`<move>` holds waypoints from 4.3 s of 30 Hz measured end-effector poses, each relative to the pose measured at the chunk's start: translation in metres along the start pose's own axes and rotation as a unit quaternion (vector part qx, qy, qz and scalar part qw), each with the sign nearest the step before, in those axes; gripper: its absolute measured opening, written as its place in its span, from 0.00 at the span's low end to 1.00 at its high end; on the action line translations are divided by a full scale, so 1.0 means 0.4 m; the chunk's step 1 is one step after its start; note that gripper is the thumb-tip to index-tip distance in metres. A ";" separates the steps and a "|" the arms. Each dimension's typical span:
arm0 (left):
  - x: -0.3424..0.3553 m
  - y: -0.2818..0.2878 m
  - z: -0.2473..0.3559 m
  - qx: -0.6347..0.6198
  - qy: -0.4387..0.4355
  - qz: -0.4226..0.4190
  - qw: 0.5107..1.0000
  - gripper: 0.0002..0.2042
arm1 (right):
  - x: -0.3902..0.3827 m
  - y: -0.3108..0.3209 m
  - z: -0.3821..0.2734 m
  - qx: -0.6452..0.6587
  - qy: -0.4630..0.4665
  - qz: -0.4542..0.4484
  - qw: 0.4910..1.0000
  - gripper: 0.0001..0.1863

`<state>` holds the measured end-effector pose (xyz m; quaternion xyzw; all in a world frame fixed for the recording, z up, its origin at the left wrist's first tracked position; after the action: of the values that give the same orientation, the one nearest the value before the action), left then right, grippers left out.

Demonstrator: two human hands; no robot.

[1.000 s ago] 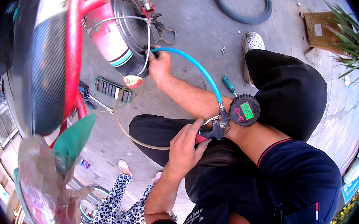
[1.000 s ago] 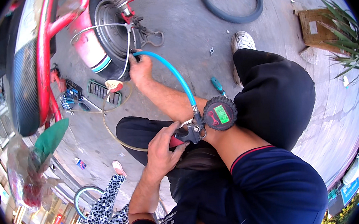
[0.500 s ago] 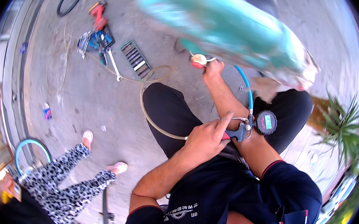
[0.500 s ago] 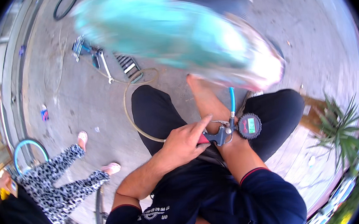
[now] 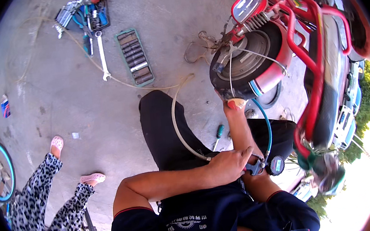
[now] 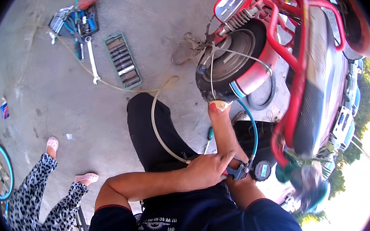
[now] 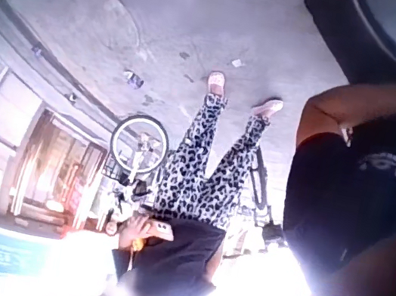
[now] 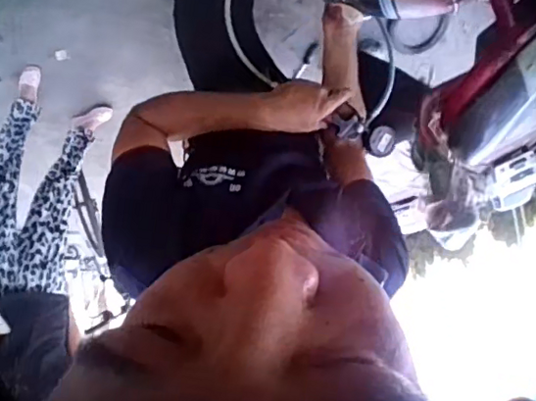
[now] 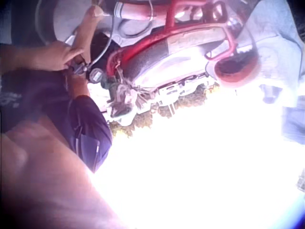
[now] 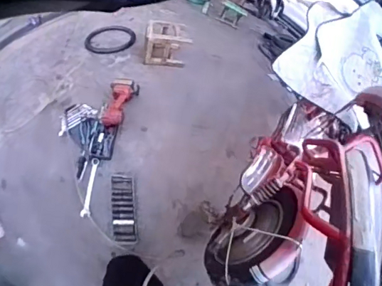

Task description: The person inflates the tires of a small red motorcycle using an air hose with a pressure gauge, then uses a screwdriver to pry the tire off the rim of a white bicycle.

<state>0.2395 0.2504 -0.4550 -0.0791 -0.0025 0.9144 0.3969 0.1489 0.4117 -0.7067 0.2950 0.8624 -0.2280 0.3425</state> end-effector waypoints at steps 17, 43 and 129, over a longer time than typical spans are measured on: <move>0.060 0.101 -0.084 -0.103 -0.014 -0.057 0.993 0.33 | -0.038 0.117 -0.017 -0.053 -0.010 0.094 0.994 0.19; 0.040 -0.005 0.010 0.012 0.016 0.041 0.999 0.33 | 0.077 0.003 0.010 -0.021 0.033 -0.016 0.999 0.15; 0.191 -0.339 0.092 0.274 0.267 0.120 0.916 0.46 | -0.083 -0.100 -0.124 -0.080 0.147 0.061 0.984 0.15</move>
<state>0.2813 0.4010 -0.4204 -0.2083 0.3632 0.8650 0.2764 0.1194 0.4006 -0.6422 0.3490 0.8991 -0.0911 0.2479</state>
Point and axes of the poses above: each hand's wrist, its own x-axis towards the middle knuckle, its own y-axis out of the back of the hand, z = x × y, the point moved 4 cm from there along x, towards the middle knuckle, and after that the axes turned 11 degrees about -x, right-handed, at the moved point
